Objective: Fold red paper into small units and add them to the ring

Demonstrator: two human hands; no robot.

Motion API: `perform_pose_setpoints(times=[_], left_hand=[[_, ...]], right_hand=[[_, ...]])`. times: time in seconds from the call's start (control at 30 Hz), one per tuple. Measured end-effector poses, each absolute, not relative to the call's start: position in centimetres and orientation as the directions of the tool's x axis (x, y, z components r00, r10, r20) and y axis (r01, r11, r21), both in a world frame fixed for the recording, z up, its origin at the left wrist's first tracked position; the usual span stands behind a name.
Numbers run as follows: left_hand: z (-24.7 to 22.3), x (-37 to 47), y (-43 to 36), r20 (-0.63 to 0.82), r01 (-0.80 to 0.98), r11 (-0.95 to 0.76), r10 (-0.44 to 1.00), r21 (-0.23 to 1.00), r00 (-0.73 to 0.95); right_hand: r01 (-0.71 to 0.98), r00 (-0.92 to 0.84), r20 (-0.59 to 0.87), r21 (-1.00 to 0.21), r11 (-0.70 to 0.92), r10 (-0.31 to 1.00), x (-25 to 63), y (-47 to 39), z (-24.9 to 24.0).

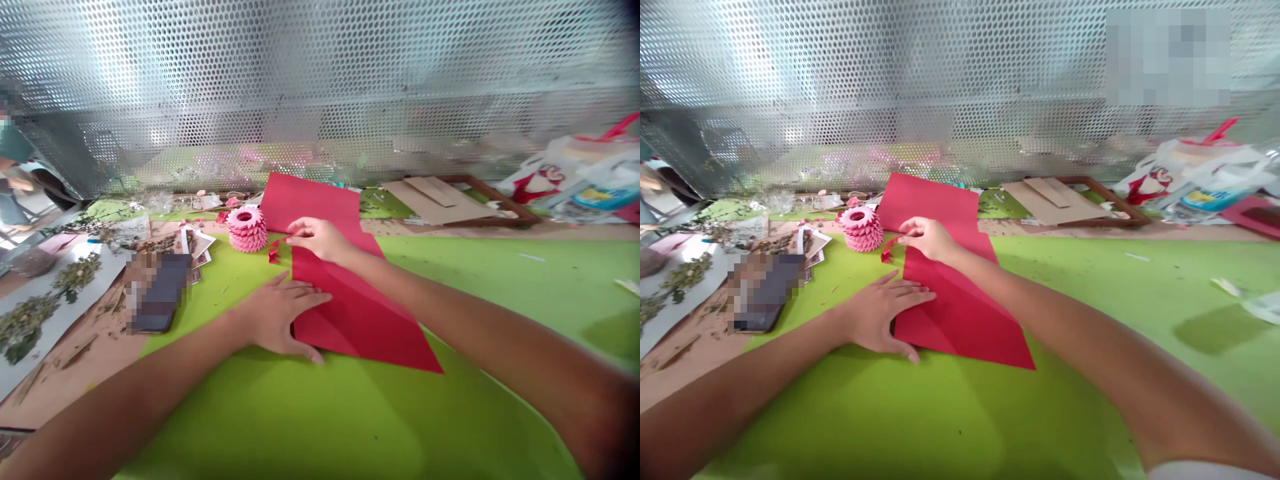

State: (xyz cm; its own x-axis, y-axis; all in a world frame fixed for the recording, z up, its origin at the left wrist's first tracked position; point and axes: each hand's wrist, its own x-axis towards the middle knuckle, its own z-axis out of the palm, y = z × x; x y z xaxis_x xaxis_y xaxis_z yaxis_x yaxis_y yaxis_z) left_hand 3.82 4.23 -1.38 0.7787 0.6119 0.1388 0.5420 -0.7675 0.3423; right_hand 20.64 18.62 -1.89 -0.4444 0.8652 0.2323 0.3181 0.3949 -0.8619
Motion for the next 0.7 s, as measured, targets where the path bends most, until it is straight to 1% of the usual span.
perform_pose_setpoints(times=[0.07, 0.13, 0.23, 0.3, 0.47, 0.57, 0.7], left_hand=[[-0.4, 3.4, 4.2, 0.164, 0.546, -0.757, 0.627, 0.358, 0.762], [0.7, 2.8, 4.2, 0.203, 0.613, -0.706, 0.698, 0.355, 0.687], [1.1, 1.6, 5.0, 0.213, 0.787, -0.508, 0.861, 0.35, 0.461], [0.3, 1.0, 6.0, 0.187, 0.836, -0.426, 0.905, 0.346, 0.383], [-1.8, 0.5, 8.3, 0.236, 0.848, -0.443, 0.892, 0.29, 0.385], [-2.0, 0.3, 8.6, 0.224, 0.877, -0.397, 0.912, 0.269, 0.344], [-1.6, 0.1, 7.9, 0.227, 0.886, -0.409, 0.904, 0.219, 0.362]], right_hand=[[0.311, -0.456, 0.207, -0.874, 0.373, 0.865, 20.4, 18.8, -2.5], [0.3, -0.497, 0.187, -0.88, 0.369, 0.847, 20.2, 19.0, -3.0], [0.279, -0.535, 0.183, -0.883, 0.377, 0.824, 20.2, 19.2, -3.4], [0.275, -0.543, 0.199, -0.876, 0.397, 0.816, 20.1, 19.3, -3.4], [0.292, -0.548, 0.249, -0.837, 0.462, 0.799, 19.3, 19.6, -3.2], [0.318, -0.537, 0.283, -0.804, 0.502, 0.795, 18.8, 19.4, -3.3], [0.365, -0.519, 0.314, -0.759, 0.539, 0.795, 18.4, 18.9, -3.2]])
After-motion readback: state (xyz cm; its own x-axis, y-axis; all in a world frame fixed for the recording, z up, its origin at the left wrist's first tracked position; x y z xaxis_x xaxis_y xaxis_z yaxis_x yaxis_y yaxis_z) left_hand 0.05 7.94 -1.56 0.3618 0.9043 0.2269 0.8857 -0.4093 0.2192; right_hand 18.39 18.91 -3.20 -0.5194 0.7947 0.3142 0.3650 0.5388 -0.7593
